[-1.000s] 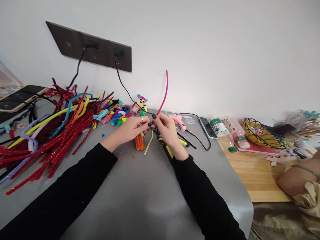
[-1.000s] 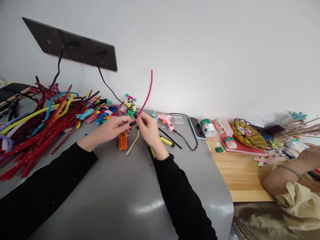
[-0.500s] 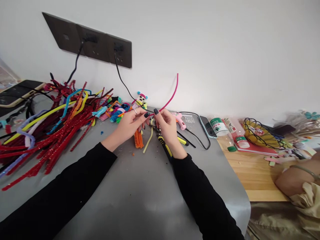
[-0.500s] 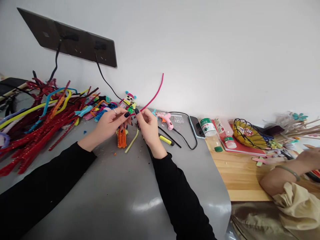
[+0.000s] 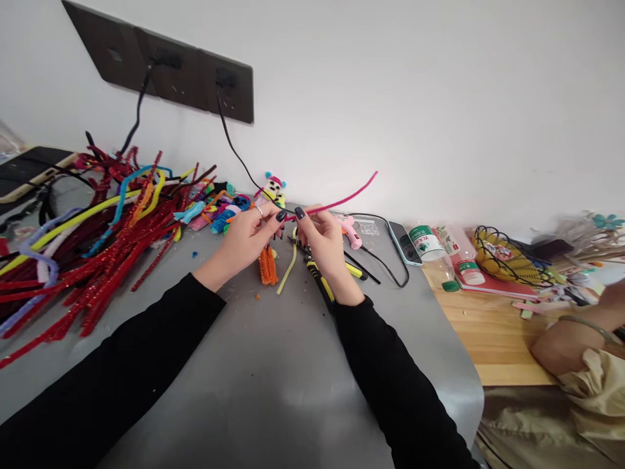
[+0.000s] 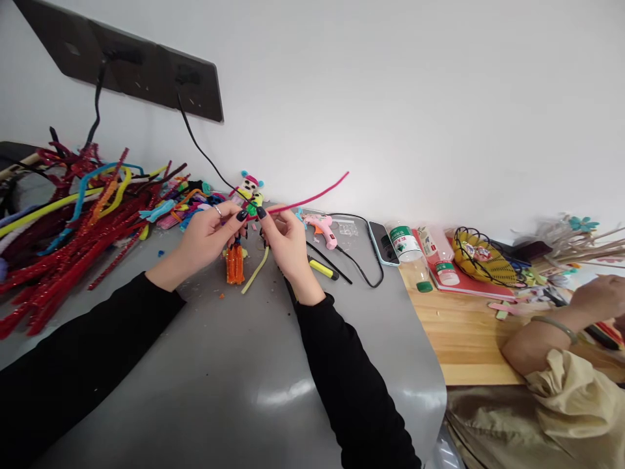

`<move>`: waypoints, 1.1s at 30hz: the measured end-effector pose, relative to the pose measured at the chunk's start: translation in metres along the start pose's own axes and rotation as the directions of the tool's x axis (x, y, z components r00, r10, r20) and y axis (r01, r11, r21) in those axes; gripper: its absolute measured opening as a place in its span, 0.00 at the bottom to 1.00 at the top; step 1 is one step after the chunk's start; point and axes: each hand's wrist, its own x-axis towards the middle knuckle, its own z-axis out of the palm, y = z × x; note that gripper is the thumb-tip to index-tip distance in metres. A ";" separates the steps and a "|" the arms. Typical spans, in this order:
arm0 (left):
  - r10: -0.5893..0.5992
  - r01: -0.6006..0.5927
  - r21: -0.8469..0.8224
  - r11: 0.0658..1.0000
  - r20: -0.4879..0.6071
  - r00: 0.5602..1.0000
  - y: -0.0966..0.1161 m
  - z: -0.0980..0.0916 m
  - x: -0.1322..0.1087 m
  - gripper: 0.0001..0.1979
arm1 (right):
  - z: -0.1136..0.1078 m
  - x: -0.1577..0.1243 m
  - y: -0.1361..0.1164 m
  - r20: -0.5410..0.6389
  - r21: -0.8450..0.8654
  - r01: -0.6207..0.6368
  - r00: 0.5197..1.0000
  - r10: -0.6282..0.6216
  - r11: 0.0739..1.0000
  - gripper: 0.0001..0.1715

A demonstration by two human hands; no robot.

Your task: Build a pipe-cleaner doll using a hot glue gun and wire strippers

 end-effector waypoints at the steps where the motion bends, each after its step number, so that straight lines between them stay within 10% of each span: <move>1: 0.009 -0.009 0.024 1.000 0.015 1.000 0.001 -0.001 0.000 0.18 | -0.001 0.000 0.000 0.001 0.001 0.003 1.000 -0.003 1.000 0.29; 11: 0.074 -0.103 0.226 0.969 0.133 0.988 -0.001 -0.007 0.004 0.12 | -0.008 0.003 0.002 0.034 -0.080 0.026 0.999 -0.024 0.996 0.29; 21: -0.080 0.078 -0.147 0.986 -0.004 0.997 -0.005 -0.003 0.003 0.21 | -0.001 0.003 0.005 -0.012 0.010 -0.042 0.999 0.042 0.999 0.26; 33: -0.019 0.020 0.022 1.000 -0.052 0.998 0.002 -0.002 0.001 0.17 | 0.003 0.004 0.012 -0.030 0.107 -0.102 0.994 0.106 0.989 0.29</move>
